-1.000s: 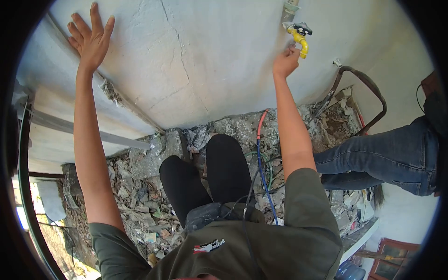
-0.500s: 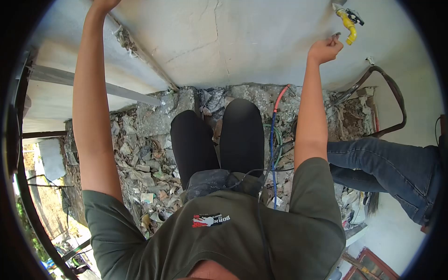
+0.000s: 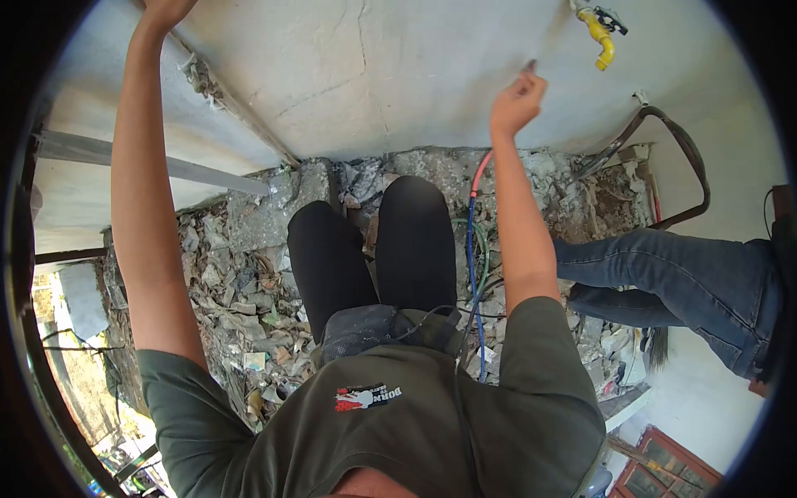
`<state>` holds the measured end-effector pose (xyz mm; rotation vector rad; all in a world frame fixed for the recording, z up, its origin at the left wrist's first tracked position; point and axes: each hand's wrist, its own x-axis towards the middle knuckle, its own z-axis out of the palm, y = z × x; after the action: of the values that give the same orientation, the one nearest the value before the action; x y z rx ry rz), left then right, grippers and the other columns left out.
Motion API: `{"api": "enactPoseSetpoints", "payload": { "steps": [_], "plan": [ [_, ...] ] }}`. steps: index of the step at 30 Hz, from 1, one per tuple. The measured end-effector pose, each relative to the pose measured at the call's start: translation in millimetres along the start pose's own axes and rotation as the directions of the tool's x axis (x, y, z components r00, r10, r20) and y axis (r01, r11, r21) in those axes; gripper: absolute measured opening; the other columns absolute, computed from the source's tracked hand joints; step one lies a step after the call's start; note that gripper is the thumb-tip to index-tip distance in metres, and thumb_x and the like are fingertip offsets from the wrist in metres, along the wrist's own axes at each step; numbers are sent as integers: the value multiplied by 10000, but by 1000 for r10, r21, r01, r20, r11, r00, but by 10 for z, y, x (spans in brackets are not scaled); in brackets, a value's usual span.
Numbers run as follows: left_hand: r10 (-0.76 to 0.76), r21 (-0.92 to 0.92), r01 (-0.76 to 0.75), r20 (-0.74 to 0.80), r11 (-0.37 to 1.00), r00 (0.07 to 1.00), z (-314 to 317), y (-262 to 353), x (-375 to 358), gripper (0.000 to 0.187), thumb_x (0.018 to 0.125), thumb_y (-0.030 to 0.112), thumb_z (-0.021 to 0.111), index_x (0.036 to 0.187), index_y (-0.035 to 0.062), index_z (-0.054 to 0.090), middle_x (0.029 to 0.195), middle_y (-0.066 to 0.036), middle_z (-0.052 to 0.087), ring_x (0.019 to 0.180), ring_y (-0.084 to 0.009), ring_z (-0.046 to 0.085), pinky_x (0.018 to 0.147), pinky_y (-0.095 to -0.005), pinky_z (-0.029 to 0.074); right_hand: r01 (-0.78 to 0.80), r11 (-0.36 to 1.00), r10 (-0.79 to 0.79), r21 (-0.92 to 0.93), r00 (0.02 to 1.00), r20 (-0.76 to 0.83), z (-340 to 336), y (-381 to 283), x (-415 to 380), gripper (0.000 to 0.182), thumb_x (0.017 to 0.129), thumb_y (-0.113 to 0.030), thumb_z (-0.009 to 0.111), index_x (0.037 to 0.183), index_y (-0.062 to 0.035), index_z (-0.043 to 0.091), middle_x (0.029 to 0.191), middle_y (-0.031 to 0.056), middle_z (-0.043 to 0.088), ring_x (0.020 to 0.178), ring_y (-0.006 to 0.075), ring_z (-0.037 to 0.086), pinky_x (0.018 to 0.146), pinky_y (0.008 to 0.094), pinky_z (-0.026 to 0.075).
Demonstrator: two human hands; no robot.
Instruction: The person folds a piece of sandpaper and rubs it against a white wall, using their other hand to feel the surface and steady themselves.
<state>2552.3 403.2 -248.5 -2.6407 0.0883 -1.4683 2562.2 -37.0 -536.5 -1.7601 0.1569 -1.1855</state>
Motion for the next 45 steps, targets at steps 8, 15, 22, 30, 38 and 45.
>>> {"api": "enactPoseSetpoints", "payload": {
  "steps": [8, 15, 22, 30, 38, 45],
  "plan": [
    [-49, 21, 48, 47, 999, 998, -76, 82, -31, 772, 1026, 686, 291, 1640, 341, -28, 1657, -109, -310, 1518, -365, -277, 1218, -589, -110, -169, 980, 147, -102, 970, -194, 377, -305, 680, 147, 954, 27, 505, 1081, -22, 558, 1181, 270, 697, 1056, 409, 702, 863, 450, 564],
    [-26, 63, 27, -11, 998, 1000, -4, 30, -47, 758, 1038, 664, 281, 1641, 328, -31, 1662, -92, -303, 1520, -342, -283, 1222, -584, -106, -18, 994, 0, 107, 987, 163, 367, -639, -291, 71, 979, -19, 545, 1050, -25, 537, 1167, 242, 714, 995, 364, 733, 846, 412, 569],
    [-11, 73, 14, -43, 997, 999, 1, 64, -53, 757, 1037, 668, 278, 1642, 328, -24, 1663, -93, -300, 1524, -352, -270, 1220, -590, -105, -6, 998, -7, -63, 979, -203, 157, -173, 1066, 83, 948, 5, 526, 1026, 4, 555, 1040, 240, 729, 915, 356, 723, 802, 414, 556],
    [-46, 83, 46, 4, 996, 999, -24, 66, -66, 754, 1041, 649, 309, 1645, 324, -4, 1669, -88, -290, 1527, -353, -261, 1220, -596, -99, 21, 994, -30, 107, 996, 90, 451, -808, -99, 92, 987, 11, 505, 1072, -5, 534, 1282, 240, 661, 1221, 401, 615, 966, 436, 555],
    [-61, 40, 58, 89, 998, 994, -145, 108, -63, 757, 1040, 646, 318, 1647, 315, 10, 1673, -90, -278, 1530, -354, -254, 1226, -589, -90, 605, 796, -605, 13, 795, 47, 407, -1593, 1251, 161, 951, 69, 583, 1102, 20, 605, 1293, 212, 663, 1272, 385, 595, 1074, 406, 507],
    [-77, 12, 76, 121, 997, 990, -116, 91, -44, 781, 1035, 624, 373, 1651, 294, 24, 1673, -132, -265, 1531, -383, -238, 1222, -599, -72, 731, 675, -674, -103, 667, 318, 345, -524, 377, 491, 916, 75, 604, 1401, 55, 524, 1278, 215, 667, 1212, 418, 619, 1115, 460, 471]
  ]
}}
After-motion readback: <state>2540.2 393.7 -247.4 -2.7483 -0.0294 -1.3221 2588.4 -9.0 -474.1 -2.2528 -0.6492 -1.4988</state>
